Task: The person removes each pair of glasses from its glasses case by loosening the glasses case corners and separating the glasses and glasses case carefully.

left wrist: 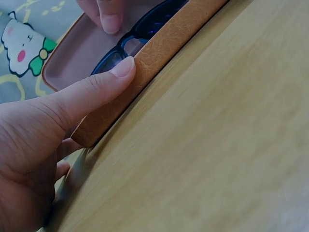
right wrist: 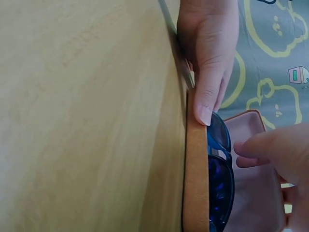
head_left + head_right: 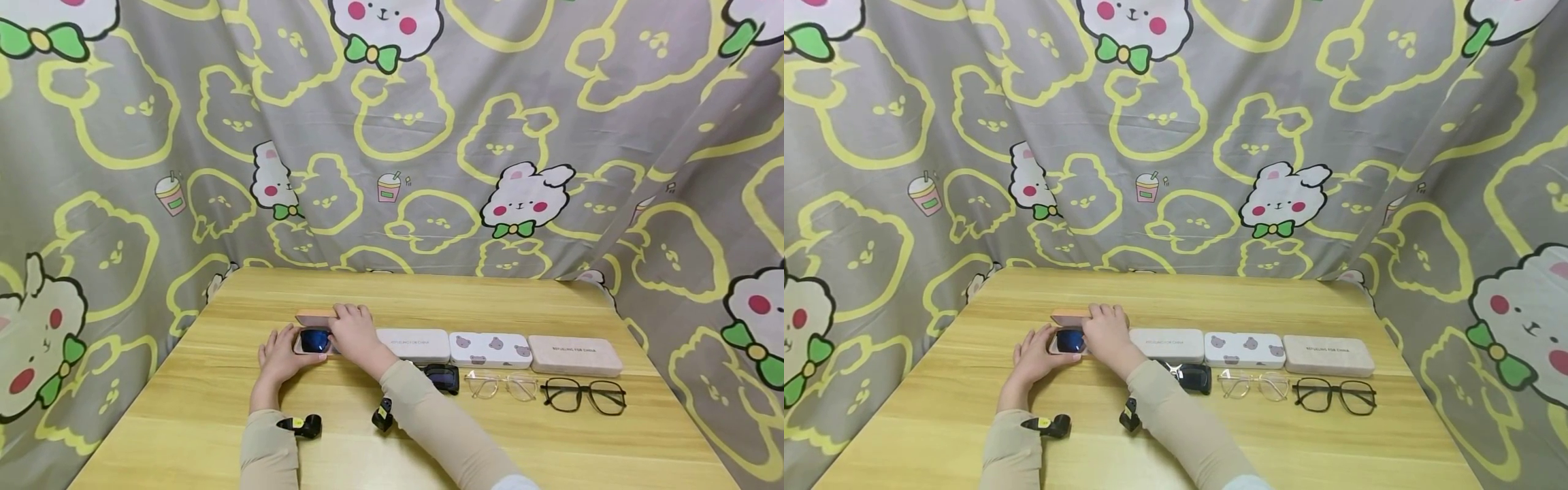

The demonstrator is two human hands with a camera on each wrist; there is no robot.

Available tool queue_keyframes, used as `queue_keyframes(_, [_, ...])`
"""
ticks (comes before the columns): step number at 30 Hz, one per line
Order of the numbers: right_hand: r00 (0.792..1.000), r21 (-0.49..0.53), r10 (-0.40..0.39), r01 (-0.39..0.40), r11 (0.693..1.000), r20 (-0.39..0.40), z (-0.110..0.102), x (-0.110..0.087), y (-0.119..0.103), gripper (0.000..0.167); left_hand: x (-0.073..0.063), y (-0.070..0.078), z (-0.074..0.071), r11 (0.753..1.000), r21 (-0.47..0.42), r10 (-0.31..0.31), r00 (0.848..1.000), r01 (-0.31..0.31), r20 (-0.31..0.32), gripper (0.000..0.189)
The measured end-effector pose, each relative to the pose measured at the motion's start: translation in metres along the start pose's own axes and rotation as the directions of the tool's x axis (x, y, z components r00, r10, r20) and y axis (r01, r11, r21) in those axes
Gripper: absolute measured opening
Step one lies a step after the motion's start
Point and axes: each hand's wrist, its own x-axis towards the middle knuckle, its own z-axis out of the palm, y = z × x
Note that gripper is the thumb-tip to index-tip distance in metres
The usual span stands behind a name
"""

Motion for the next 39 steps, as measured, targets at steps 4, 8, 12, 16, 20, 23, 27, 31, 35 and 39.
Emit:
queue_keyframes(4, [1.000,-0.002,0.026,-0.026,1.000,-0.003,0.004,0.001,-0.003,0.027,0.001,0.000,0.000,1.000,0.005,0.002,1.000,-0.002,-0.003,0.105])
queue_keyframes(8, [0.999,-0.010,0.043,-0.043,0.999,-0.027,0.006,0.000,-0.006,0.022,0.001,-0.001,0.000,1.000,0.002,0.001,1.000,-0.001,-0.004,0.105])
queue_keyframes(12, [0.997,-0.043,0.049,-0.051,0.998,-0.055,0.009,-0.002,-0.008,0.021,0.000,-0.001,0.001,1.000,-0.006,-0.002,1.000,0.002,-0.003,0.106])
queue_keyframes(16, [0.996,-0.069,0.061,-0.065,0.996,-0.058,0.013,-0.002,-0.009,0.020,0.000,-0.001,0.001,1.000,-0.011,-0.002,1.000,0.002,-0.002,0.106])
queue_keyframes(20, [0.996,-0.064,0.070,-0.074,0.995,-0.061,0.013,-0.002,-0.009,0.018,0.001,-0.001,0.001,1.000,-0.004,-0.002,1.000,0.002,-0.006,0.106])
queue_keyframes(23, [0.995,-0.054,0.075,-0.078,0.996,-0.059,0.012,-0.002,-0.010,0.018,0.001,-0.001,0.001,1.000,-0.001,-0.001,1.000,0.001,-0.008,0.105])
queue_keyframes(27, [0.996,-0.038,0.083,-0.085,0.996,-0.037,0.011,-0.001,-0.010,0.019,0.001,-0.001,0.001,1.000,-0.003,-0.001,1.000,0.001,-0.007,0.106])
queue_keyframes(31, [0.996,-0.025,0.089,-0.090,0.996,-0.021,0.009,-0.001,-0.010,0.018,0.001,-0.002,0.001,1.000,-0.006,-0.004,1.000,0.003,-0.005,0.107])
queue_keyframes(35, [0.996,-0.017,0.088,-0.088,0.996,-0.007,0.008,-0.001,-0.009,0.015,0.001,-0.002,0.001,1.000,-0.006,-0.005,1.000,0.005,-0.006,0.107])
queue_keyframes(39, [0.996,-0.004,0.086,-0.086,0.996,0.003,0.009,0.000,-0.009,0.013,0.001,-0.001,0.001,1.000,-0.005,-0.004,1.000,0.004,-0.007,0.107])
